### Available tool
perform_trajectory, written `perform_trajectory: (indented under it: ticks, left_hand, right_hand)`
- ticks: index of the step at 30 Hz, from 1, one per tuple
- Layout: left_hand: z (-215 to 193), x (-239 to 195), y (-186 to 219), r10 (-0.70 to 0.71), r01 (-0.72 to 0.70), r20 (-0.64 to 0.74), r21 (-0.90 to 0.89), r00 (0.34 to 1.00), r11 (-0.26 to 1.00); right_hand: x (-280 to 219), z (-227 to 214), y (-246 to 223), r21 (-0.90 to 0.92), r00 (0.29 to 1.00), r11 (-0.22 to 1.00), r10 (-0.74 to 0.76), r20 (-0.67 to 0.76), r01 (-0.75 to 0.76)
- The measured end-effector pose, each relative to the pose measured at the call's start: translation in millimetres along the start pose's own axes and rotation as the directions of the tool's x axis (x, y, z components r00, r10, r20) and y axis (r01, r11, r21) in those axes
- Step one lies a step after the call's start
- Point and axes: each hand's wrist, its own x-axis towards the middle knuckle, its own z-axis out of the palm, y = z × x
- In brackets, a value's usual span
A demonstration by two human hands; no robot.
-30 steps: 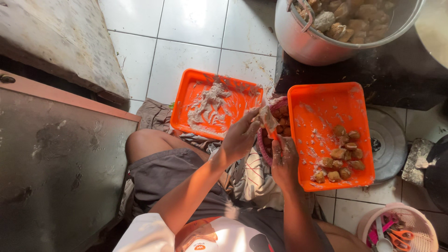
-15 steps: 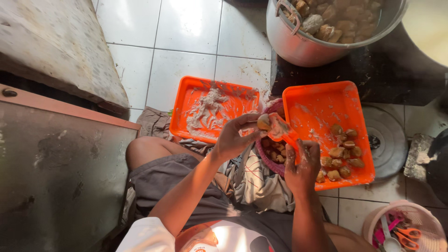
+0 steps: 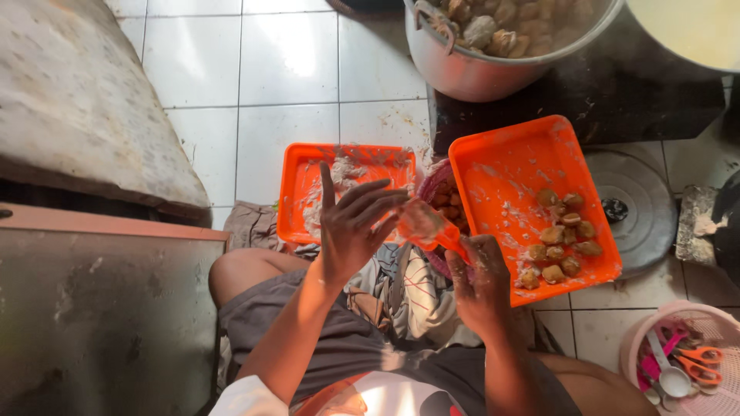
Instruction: The person scoops a paste from an orange tray and spreads it over small brown food items, then places the coated items into a second orange tray. The process is repeated continuously with a plastic spatula.
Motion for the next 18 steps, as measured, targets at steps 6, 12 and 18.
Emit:
perform_trajectory:
  ticks: [6,12,18]
  left_hand:
    - [13,-12,27,-0.255,0.176,-0.032,-0.641,0.966,0.747]
    - [85,-38,39,-0.366,0.445,0.308,-0.807,0.878,0.388]
    - [186,-47,77,-0.249,0.568,0.637,-0.361,0.729,0.740]
  right_hand:
    - [-16,14,28,0.554,0.941,0.785,0.107,0.321,-0.278]
    - [-77,10,79,0.757,0.756,0.397,0.627,0.190,-0.520]
    - [-119,-50,105,0.895,0.667,0.284,0.745,0.020,-0.344]
